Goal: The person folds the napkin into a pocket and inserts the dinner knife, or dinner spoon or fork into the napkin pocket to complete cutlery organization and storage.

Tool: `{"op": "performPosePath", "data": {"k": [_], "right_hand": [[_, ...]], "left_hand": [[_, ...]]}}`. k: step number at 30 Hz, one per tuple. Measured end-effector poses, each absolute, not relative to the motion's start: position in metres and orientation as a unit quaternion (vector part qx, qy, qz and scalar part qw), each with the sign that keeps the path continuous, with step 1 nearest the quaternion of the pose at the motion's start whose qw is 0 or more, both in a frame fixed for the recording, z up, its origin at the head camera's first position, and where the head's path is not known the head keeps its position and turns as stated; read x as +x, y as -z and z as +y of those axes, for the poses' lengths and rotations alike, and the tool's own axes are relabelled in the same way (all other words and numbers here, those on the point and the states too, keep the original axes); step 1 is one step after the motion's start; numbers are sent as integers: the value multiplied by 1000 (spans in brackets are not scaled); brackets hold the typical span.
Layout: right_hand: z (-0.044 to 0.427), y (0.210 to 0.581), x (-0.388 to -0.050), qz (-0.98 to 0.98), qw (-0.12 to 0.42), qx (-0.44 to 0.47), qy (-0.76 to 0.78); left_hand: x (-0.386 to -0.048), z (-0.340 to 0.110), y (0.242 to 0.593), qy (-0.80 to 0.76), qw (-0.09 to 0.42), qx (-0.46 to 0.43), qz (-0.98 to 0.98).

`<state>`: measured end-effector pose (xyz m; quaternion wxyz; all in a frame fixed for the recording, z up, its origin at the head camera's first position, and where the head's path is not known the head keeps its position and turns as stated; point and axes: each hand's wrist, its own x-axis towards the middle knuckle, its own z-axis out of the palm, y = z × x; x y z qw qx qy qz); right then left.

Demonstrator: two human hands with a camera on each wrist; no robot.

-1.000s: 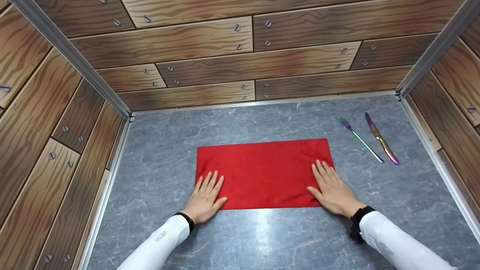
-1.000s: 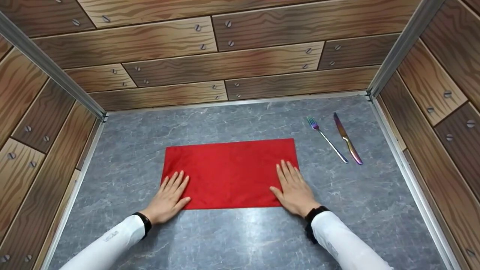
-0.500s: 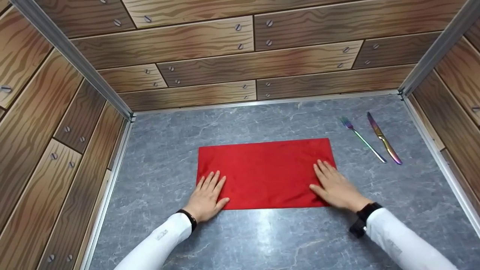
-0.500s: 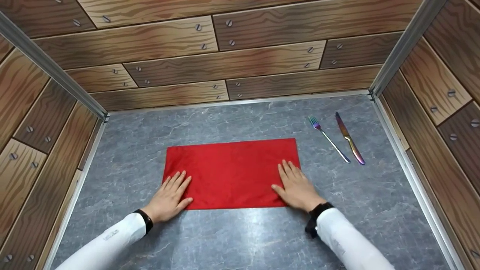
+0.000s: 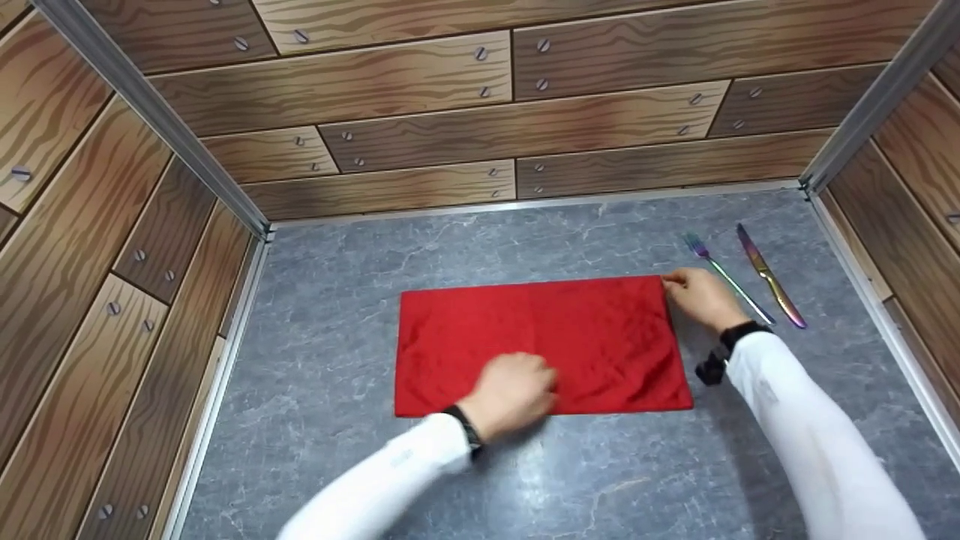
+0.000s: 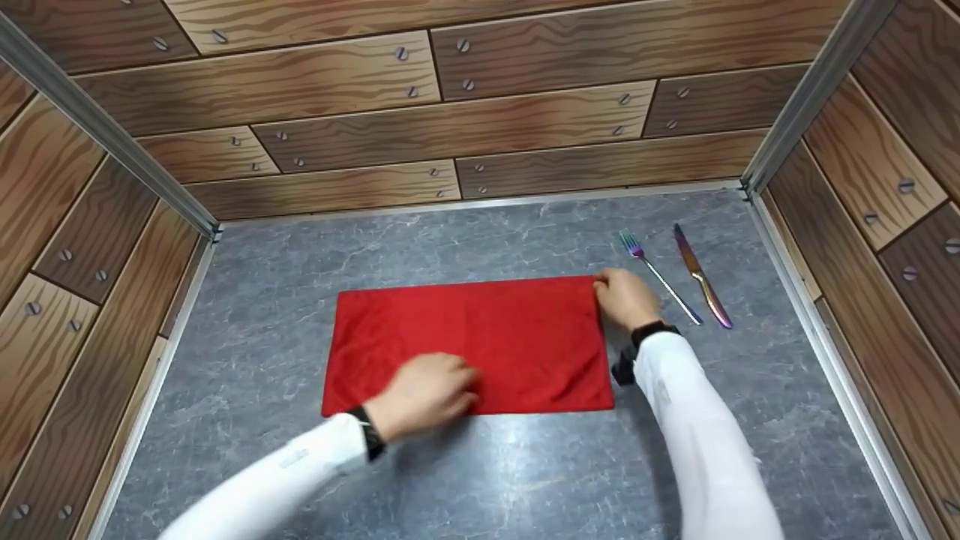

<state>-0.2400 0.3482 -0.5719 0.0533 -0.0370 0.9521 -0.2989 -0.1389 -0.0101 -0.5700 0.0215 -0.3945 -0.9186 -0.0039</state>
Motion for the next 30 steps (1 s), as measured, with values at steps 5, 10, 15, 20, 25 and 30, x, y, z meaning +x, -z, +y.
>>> {"op": "performPosePath", "data": {"k": [5, 10, 15, 20, 25, 30], "right_hand": [[348, 577, -257, 953, 83, -31, 289], [344, 581, -269, 959, 89, -57, 263], [343, 583, -274, 958, 79, -52, 269], [345, 585, -277, 955, 77, -34, 285], [347, 584, -280, 944, 90, -13, 317], [349, 581, -281, 933, 114, 0, 342]], "left_hand": [[-123, 62, 582, -12, 39, -468, -883], [-112, 119, 604, -41, 86, -508, -856], [-105, 154, 617, -37, 135, -498, -856], [-105, 171, 624, -59, 155, -478, -862], [-109, 179, 625, -67, 160, -467, -867], [-112, 183, 626, -60, 176, -454, -871]]}}
